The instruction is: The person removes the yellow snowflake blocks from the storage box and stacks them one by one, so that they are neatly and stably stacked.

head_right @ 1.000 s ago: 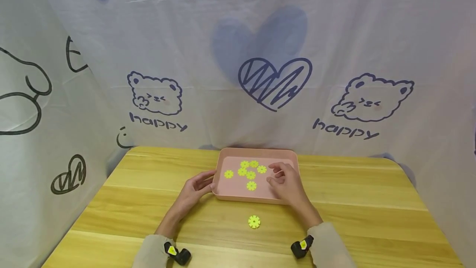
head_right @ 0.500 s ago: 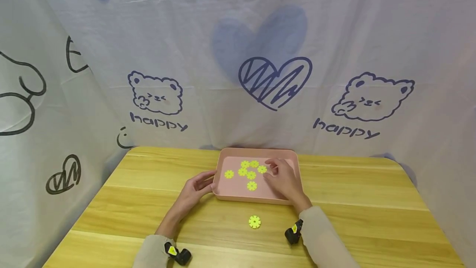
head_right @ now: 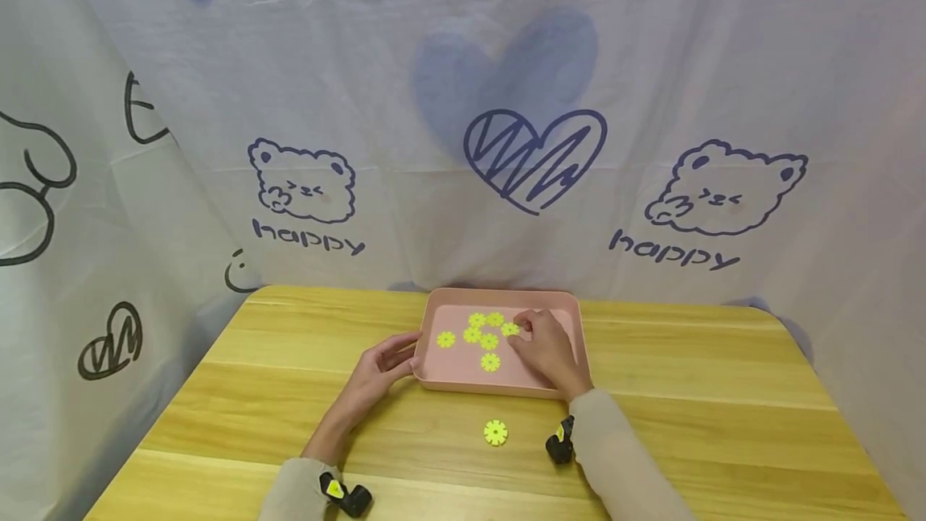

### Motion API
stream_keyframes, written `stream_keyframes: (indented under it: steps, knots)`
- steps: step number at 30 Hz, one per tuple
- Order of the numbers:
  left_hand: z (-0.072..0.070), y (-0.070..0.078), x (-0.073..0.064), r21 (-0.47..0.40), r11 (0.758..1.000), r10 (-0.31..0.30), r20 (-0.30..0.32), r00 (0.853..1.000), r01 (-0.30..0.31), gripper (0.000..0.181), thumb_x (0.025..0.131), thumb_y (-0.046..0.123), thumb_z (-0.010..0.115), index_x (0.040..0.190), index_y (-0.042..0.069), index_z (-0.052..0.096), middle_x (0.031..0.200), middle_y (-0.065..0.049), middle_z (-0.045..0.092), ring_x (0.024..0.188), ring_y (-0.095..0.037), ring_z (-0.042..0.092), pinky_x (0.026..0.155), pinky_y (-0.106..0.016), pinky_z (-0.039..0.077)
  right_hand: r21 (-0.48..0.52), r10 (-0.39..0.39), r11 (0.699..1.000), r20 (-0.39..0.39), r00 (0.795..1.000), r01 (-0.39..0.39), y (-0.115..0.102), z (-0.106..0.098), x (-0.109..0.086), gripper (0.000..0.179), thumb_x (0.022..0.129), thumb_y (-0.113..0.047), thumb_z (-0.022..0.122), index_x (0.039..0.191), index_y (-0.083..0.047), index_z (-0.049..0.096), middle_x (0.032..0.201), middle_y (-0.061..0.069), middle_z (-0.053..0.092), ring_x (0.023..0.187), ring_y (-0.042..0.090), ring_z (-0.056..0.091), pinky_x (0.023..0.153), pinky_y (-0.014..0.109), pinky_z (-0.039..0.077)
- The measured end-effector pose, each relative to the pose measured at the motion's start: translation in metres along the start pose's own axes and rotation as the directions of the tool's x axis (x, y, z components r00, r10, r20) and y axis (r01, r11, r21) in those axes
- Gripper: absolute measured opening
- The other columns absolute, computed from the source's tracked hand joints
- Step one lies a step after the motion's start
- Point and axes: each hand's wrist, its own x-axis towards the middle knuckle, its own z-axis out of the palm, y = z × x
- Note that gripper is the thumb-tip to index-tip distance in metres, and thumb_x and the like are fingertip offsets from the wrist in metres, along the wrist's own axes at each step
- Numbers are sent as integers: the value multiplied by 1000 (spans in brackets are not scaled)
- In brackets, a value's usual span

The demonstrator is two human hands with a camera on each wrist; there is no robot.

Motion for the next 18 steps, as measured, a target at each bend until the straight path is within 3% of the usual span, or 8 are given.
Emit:
stream_keyframes:
  steps: [7, 14, 18]
  knots:
    - [0, 0, 1, -17, 1000, -2, 6, 1000, 2, 50, 98, 4, 69, 145, -4, 52, 149, -23, 52, 137, -41, 50, 108, -37, 48, -29, 32, 999, -11, 999, -32, -2, 3, 2, 32, 93, -17, 76, 120, -1, 69, 111, 14, 63, 98, 28, 58, 92, 47, 52]
    - [0, 1, 1, -15, 1000, 2, 12, 1000, -1, 51, 99, 5, 68, 145, -5, 52, 149, -24, 52, 136, -41, 50, 108, -36, 48, 14, 93, 996, 29, 995, -93, -4, 0, 1, 30, 93, -13, 77, 118, -2, 66, 111, 13, 62, 98, 28, 56, 91, 44, 53]
    - [0, 0, 1, -15, 1000, -3, 5, 1000, 4, 49, 99, 5, 69, 145, -4, 53, 148, -22, 54, 136, -39, 52, 107, -34, 49, 36, 68, 997, 29, 997, -69, -6, -4, 0, 26, 91, -5, 74, 115, -3, 64, 105, 11, 64, 93, 25, 58, 84, 39, 54]
